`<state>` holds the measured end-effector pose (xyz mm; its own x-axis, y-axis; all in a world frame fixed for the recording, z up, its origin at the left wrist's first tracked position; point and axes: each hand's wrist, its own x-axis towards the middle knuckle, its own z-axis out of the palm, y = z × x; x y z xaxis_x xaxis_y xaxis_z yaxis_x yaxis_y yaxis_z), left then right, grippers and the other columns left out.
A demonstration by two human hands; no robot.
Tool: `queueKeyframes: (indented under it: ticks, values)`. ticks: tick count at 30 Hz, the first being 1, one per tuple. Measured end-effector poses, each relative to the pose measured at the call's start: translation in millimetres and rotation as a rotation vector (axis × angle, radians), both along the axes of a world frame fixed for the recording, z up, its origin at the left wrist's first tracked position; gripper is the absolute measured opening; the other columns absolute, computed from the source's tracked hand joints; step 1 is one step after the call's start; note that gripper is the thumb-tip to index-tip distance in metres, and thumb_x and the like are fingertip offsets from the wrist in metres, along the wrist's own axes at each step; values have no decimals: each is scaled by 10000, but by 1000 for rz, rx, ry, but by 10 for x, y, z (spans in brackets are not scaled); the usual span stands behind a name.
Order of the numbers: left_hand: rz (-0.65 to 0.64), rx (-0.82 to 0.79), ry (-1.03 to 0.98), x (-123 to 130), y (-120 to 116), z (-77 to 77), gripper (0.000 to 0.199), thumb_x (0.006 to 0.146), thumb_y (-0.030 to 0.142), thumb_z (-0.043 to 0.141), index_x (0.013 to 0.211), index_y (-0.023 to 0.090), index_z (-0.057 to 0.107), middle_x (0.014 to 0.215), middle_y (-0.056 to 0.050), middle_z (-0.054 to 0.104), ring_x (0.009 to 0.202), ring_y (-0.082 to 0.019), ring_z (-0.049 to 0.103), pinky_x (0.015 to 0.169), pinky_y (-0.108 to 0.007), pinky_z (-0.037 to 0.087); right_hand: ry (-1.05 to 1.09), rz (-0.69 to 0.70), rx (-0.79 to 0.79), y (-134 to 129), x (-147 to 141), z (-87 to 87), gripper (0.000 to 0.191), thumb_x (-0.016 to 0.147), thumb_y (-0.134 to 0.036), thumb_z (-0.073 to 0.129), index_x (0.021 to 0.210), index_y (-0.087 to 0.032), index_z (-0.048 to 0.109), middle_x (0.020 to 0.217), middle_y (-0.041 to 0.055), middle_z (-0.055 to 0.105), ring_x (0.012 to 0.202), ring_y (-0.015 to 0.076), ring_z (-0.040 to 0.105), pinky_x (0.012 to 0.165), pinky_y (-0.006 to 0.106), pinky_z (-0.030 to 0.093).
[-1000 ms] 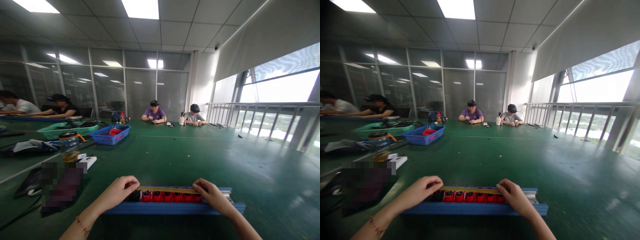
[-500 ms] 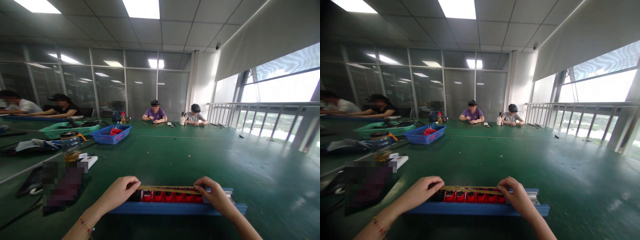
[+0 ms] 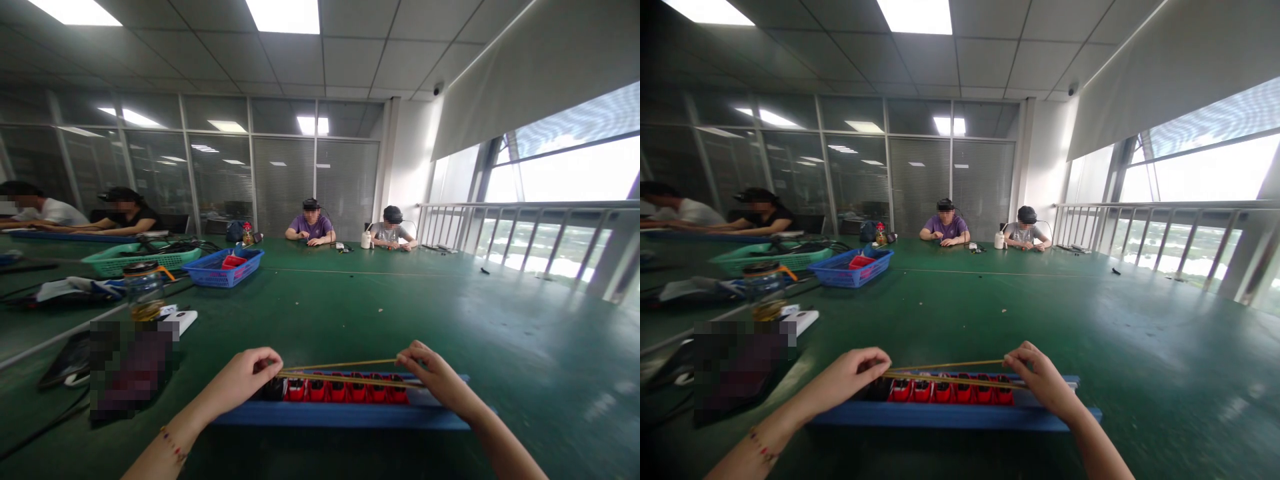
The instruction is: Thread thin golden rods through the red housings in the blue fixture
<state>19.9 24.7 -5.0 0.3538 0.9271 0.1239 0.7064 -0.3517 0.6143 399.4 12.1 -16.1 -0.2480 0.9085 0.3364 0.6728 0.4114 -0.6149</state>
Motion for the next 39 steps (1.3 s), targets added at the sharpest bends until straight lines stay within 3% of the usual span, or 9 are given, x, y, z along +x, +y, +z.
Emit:
queueKeyframes:
  ticks: [11,19,27,39]
  values:
    - [38,-56,-67,-46,34,-99,385,766,532,419,938,198,503,683,24,583,632,-136,547,564,-209,374,74,-80,-88,74,492,10,415,806,-520,397,801,-180,636,821,34,584,823,189,536,765,260,404]
    - [19,-26,-31,-37,58,-105,380,767,539,407,729,176,513,664,25,555,625,-127,515,542,-197,350,-66,-32,-126,464,197,-158,408,784,-501,423,798,-175,670,812,41,641,758,187,559,691,264,424]
    - [15,16,25,-8,-18,6,399,782,537,383,729,173,538,682,20,581,644,-130,523,567,-198,351,-309,34,-142,746,-48,-224,209,716,-332,550,798,-183,672,715,20,666,655,150,578,580,218,418]
    - [-16,11,98,-113,-29,111,383,776,511,405,733,185,603,724,7,627,684,-140,550,607,-200,363,-429,-40,-117,823,-100,-321,136,683,-318,596,715,-207,667,721,17,671,669,155,589,589,217,407]
